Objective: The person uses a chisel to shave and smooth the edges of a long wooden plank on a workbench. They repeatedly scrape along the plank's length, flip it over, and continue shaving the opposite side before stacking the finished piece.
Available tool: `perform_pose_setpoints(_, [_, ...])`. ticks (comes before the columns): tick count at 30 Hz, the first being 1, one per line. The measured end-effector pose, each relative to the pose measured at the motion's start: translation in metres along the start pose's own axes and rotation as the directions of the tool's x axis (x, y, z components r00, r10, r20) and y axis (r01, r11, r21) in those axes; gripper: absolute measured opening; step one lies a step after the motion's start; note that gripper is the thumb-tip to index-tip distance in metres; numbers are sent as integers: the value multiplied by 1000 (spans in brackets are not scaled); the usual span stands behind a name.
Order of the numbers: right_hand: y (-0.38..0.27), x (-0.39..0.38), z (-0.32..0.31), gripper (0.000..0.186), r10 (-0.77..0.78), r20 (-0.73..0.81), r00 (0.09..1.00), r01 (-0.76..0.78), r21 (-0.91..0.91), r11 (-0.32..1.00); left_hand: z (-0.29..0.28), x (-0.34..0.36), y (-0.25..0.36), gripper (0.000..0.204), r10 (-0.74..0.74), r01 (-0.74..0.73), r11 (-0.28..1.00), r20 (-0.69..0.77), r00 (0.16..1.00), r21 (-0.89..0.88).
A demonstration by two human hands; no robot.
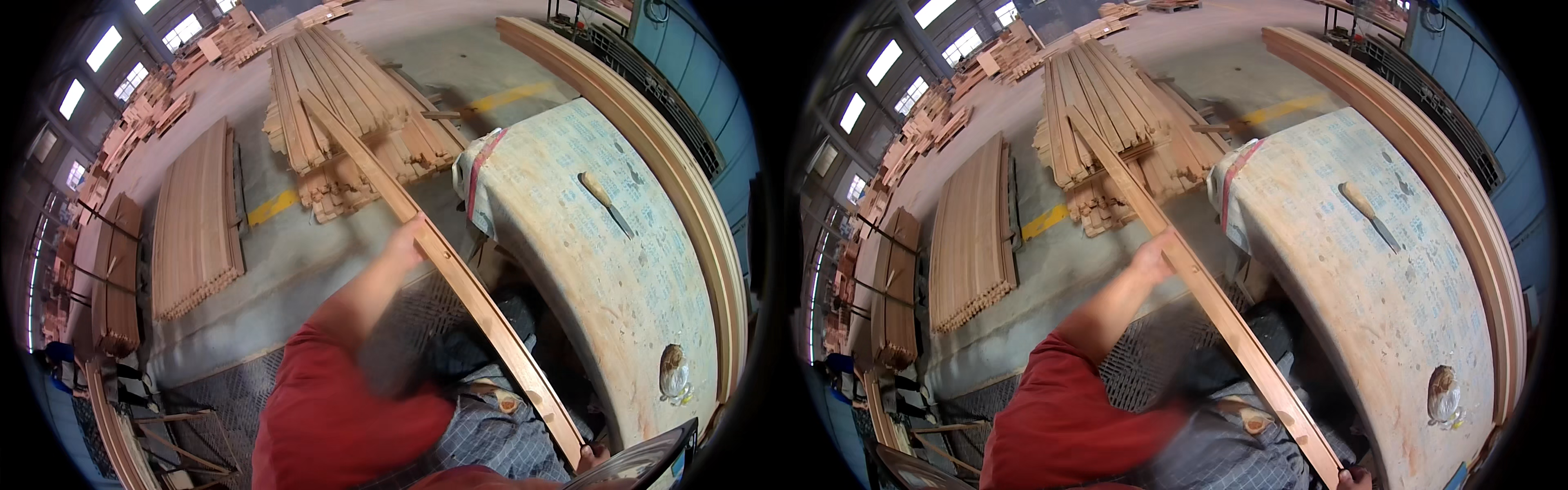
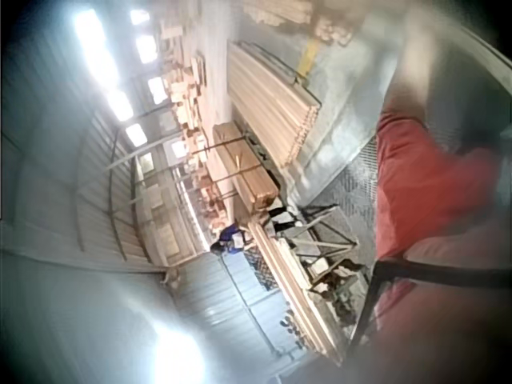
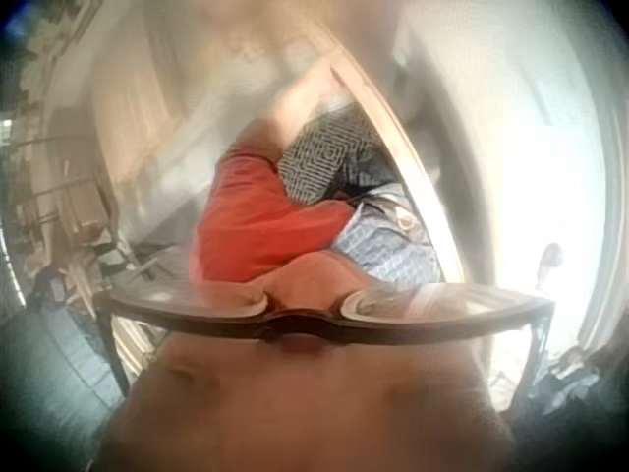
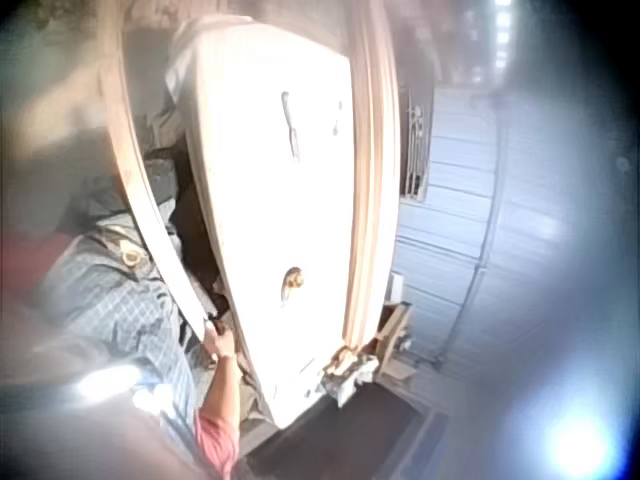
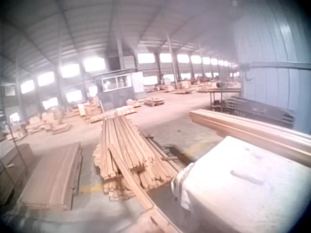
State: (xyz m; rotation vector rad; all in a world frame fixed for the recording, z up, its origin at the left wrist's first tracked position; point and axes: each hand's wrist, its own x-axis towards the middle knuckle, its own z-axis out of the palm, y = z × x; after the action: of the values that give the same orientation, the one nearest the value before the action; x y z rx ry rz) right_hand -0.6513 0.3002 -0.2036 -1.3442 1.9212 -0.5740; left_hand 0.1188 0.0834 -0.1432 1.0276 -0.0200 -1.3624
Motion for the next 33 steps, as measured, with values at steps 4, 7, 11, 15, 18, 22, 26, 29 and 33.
perform_pose_setpoints(4, [-139, -24, 36, 51, -8, 262, 965, -124, 486, 865, -17, 61, 27, 30, 69, -63, 996, 90, 994, -64])
perform_pose_setpoints(7, [-193, -11, 30, 56, 304, 410, 860, -370, 91, 925, -3, 85, 55, 35, 153, -145, 987, 124, 980, -70])
perform_pose_setpoints(11, [-240, 9, 90, 60, 162, 408, 899, -285, 261, 922, 15, 71, 57, 44, 209, -210, 977, 29, 977, 33])
perform_pose_setpoints(15, [-309, 30, 147, 47, 193, 502, 843, -380, 300, 875, 42, 0, -14, 26, 191, -200, 977, 111, 975, 75])
perform_pose_setpoints(18, [-392, 44, 174, 42, 222, 577, 786, -384, 175, 907, 31, -71, -111, 30, -103, 105, 994, 268, 958, 8])
perform_pose_setpoints(22, [-413, 77, 212, 58, 18, 711, 703, -311, 284, 907, 69, -125, -181, 25, -47, 106, 976, 292, 955, -188])
perform_pose_setpoints(26, [-387, 87, 207, 66, -202, 614, 763, 132, 158, 979, 62, -81, -164, 22, -51, 93, 981, 233, 971, -169])
perform_pose_setpoints(29, [-353, 81, 168, 80, -191, 688, 700, 168, 101, 981, 55, -42, -120, 25, 11, -1, 999, 206, 978, -49])
perform_pose_setpoints(33, [-364, 60, 165, 61, 9, 804, 594, -349, 248, 904, 45, 18, -59, 26, 14, -14, 1000, 234, 972, 0])
